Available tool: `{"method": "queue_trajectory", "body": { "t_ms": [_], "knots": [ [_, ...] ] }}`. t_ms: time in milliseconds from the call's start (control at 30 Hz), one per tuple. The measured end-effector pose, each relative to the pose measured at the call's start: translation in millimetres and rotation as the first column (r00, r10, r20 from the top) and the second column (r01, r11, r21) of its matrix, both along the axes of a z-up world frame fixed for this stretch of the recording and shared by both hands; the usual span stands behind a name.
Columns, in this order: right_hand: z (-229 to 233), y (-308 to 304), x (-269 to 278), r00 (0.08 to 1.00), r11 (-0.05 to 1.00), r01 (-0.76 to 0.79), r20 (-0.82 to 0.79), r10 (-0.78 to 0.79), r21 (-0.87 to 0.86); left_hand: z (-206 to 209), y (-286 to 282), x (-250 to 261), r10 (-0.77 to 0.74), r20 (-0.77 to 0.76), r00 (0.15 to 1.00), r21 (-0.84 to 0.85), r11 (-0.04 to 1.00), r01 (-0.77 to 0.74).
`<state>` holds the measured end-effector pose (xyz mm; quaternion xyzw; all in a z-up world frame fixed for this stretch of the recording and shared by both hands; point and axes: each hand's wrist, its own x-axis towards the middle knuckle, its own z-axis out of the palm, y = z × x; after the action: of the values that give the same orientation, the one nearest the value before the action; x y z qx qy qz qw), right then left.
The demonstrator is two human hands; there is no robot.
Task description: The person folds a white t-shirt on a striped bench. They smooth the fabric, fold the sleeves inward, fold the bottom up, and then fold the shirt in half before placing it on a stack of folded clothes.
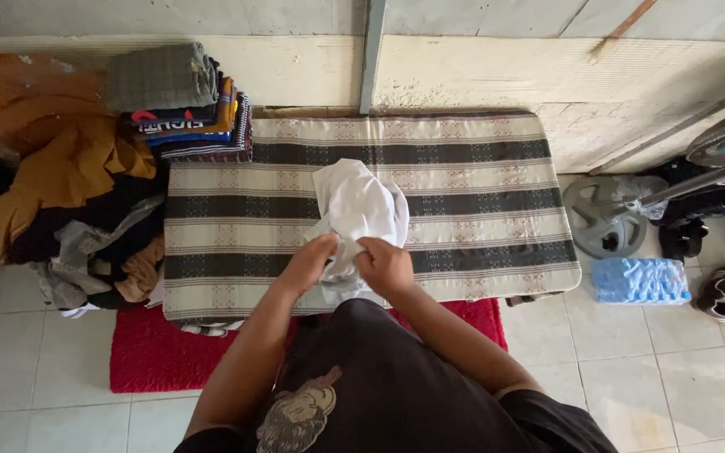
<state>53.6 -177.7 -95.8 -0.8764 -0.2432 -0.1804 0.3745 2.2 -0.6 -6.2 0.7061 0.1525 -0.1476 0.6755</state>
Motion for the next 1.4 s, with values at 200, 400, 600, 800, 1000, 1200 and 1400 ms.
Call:
{"method": "queue_trajectory", "body": {
  "t_ms": [200, 400, 600, 800, 1000, 1200, 1400],
  "knots": [
    [15, 10, -27, 0.957, 0.966, -0.253, -0.129, 0.259, 0.062, -20, -10, 15, -0.033, -0.419, 0.907, 0.189, 0.974, 0.123],
    [-7, -9, -25, 0.814, 0.867, -0.475, -0.301, 0.497, 0.147, -122, -7, 32, 0.433, -0.323, 0.841, 0.018, 0.892, -0.452],
    [-16, -27, -6, 0.464, 0.723, -0.598, -0.587, 0.663, 0.345, -68, 30, 14, 0.433, -0.017, 0.901, -0.262, 0.868, -0.422],
    [9, -14, 45, 0.843, 0.942, -0.336, -0.445, 0.302, 0.004, -7, 29, -7, 0.179, 0.218, 0.959, -0.041, 0.984, -0.174],
    [31, 19, 61, 0.696, 0.745, -0.666, -0.339, 0.633, 0.024, 44, 19, -20, -0.004, 0.392, 0.92, -0.09, 0.995, 0.043],
    [46, 20, 65, 0.746, 0.884, -0.453, -0.593, 0.304, -0.117, 27, 26, -14, 0.22, -0.193, 0.956, 0.486, 0.868, -0.101],
    [32, 26, 57, 0.897, 0.939, -0.333, -0.334, 0.289, -0.082, 74, 16, -26, -0.016, 0.02, 1.0, 0.379, 0.925, 0.008]
  ]
}}
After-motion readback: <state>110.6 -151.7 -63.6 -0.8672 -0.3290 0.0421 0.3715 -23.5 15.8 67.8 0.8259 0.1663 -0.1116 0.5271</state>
